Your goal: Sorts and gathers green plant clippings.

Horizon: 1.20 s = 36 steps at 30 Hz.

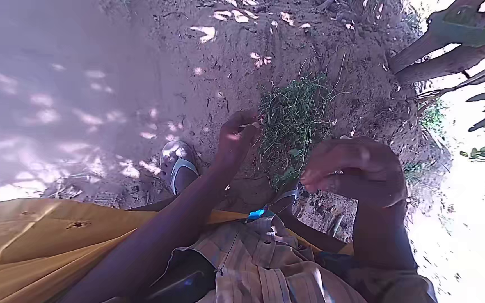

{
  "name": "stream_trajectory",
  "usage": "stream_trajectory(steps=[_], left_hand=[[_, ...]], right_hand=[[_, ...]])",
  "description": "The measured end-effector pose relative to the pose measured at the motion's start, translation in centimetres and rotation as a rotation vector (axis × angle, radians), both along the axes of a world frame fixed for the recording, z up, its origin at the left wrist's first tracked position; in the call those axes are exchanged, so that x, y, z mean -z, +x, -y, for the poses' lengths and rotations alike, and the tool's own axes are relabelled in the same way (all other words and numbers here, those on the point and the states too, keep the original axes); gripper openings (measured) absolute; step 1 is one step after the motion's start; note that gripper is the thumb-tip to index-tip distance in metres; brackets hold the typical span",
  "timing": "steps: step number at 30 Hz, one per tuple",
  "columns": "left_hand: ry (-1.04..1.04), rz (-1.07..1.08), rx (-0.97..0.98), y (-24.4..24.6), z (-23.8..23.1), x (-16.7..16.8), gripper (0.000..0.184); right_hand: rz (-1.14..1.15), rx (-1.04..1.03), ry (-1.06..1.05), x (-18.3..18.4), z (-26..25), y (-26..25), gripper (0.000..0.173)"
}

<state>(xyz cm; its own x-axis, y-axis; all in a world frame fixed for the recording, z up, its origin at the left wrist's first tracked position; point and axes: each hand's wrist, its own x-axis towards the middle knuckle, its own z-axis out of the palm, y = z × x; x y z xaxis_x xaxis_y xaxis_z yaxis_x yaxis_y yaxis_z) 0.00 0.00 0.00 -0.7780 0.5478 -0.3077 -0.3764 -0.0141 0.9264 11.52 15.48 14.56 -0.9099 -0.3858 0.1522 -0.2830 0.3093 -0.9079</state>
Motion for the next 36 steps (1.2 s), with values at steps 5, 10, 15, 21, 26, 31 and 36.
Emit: stream_trajectory(steps=[5,10,15,21,26,31,36], left_hand=[[-0.040,-0.033,-0.044,-0.3,-0.1,-0.1,0.027],[-0.053,-0.036,-0.025,-0.1,-0.2,0.0,0.027],[-0.055,-0.032,-0.019,-0.1,-0.2,0.2,0.027],[-0.056,-0.024,-0.011,-0.1,-0.2,0.1,0.028],[-0.061,-0.045,-0.028,-0.3,-0.1,0.0,0.028],[-0.070,-0.030,-0.046,-0.5,0.0,0.3,0.030],[-0.079,-0.032,-0.031,-0.5,0.0,0.2,0.030]], right_hand=[[0.892,-0.124,0.778,13.2,-0.3,-0.9,0.038],[1.079,-0.133,0.920,18.9,0.5,1.7,0.050],[1.094,0.426,0.992,14.8,-1.5,-1.4,0.034],[0.780,0.663,0.990,13.3,-4.4,-3.9,0.036],[0.949,0.312,0.998,14.2,-5.0,-2.7,0.030],[0.927,0.059,0.698,10.2,-3.2,-1.1,0.032],[1.006,0.319,0.499,7.9,-8.2,-1.0,0.027]])
